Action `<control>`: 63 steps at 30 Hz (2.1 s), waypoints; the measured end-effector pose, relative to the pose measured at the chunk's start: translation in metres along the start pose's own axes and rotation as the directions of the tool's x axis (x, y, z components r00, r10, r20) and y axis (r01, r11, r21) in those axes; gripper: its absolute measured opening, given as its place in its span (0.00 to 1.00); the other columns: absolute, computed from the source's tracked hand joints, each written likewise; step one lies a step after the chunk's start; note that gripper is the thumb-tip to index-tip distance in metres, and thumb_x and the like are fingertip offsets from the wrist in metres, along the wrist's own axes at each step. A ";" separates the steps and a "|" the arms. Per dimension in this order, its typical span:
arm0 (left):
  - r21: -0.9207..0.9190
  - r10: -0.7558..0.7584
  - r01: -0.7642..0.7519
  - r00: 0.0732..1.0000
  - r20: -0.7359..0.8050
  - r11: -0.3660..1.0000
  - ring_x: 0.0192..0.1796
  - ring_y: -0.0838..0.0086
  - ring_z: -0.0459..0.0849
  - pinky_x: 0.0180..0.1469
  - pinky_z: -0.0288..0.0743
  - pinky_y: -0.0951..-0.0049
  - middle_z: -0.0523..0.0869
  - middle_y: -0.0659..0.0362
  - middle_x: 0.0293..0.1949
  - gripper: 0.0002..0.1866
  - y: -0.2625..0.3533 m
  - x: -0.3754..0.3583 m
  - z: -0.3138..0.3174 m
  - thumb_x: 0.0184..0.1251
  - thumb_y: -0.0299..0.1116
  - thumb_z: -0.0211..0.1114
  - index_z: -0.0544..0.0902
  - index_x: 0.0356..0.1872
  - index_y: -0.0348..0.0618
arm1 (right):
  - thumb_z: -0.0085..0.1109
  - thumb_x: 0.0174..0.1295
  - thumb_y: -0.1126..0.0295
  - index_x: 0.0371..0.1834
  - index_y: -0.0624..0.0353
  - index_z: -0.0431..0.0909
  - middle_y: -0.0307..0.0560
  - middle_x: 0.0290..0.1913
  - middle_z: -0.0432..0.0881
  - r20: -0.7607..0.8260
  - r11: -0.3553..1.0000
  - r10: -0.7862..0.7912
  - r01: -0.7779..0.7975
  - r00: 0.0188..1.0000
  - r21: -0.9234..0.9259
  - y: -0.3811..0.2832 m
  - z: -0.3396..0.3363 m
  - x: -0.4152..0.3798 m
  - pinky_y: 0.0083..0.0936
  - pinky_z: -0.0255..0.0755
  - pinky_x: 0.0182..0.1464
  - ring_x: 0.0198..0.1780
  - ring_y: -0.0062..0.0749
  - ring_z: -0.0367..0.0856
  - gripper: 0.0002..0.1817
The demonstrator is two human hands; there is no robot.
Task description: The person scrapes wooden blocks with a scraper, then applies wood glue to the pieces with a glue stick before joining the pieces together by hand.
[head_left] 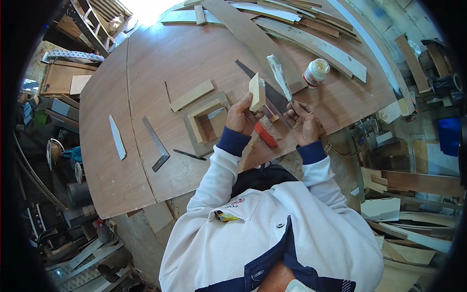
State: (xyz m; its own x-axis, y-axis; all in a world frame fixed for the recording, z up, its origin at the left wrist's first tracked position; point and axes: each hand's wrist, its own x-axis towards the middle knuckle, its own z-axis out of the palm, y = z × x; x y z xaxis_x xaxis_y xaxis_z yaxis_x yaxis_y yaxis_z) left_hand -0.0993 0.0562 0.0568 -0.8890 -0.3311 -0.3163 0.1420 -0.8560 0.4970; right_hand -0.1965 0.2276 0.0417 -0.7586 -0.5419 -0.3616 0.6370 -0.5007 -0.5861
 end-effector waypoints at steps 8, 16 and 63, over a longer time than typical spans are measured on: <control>0.007 -0.019 0.019 1.000 0.013 1.000 0.34 0.72 0.79 0.36 0.75 0.73 0.82 0.57 0.37 0.16 0.000 -0.012 0.018 0.73 0.39 0.56 0.76 0.50 0.36 | 0.58 0.65 0.74 0.43 0.63 0.78 0.45 0.36 0.83 0.170 0.986 0.060 -0.085 0.984 0.146 0.020 0.016 0.014 0.28 0.83 0.46 0.36 0.24 0.84 0.06; -0.039 -0.064 0.062 0.996 -0.054 0.997 0.34 0.73 0.79 0.36 0.75 0.73 0.82 0.57 0.38 0.16 0.000 -0.010 0.012 0.73 0.39 0.56 0.76 0.51 0.35 | 0.59 0.63 0.78 0.41 0.65 0.78 0.46 0.37 0.84 0.129 0.997 -0.070 0.071 0.989 -0.003 0.039 0.015 0.017 0.25 0.83 0.43 0.36 0.26 0.84 0.05; -0.048 -0.107 0.110 0.993 0.059 0.993 0.31 0.74 0.77 0.35 0.74 0.74 0.81 0.57 0.35 0.18 0.002 0.002 -0.018 0.74 0.41 0.54 0.76 0.49 0.34 | 0.60 0.64 0.73 0.38 0.61 0.78 0.43 0.33 0.81 0.006 0.943 0.164 -0.155 0.987 -0.294 0.009 -0.027 0.002 0.30 0.84 0.42 0.30 0.21 0.80 0.04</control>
State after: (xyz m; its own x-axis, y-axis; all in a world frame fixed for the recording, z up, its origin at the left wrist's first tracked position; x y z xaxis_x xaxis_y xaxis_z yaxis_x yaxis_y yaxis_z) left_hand -0.0927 0.0465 0.0424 -0.9233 -0.2137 -0.3190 0.0645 -0.9054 0.4196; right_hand -0.1960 0.2406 0.0158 -0.6434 -0.6207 -0.4481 0.6781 -0.1905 -0.7098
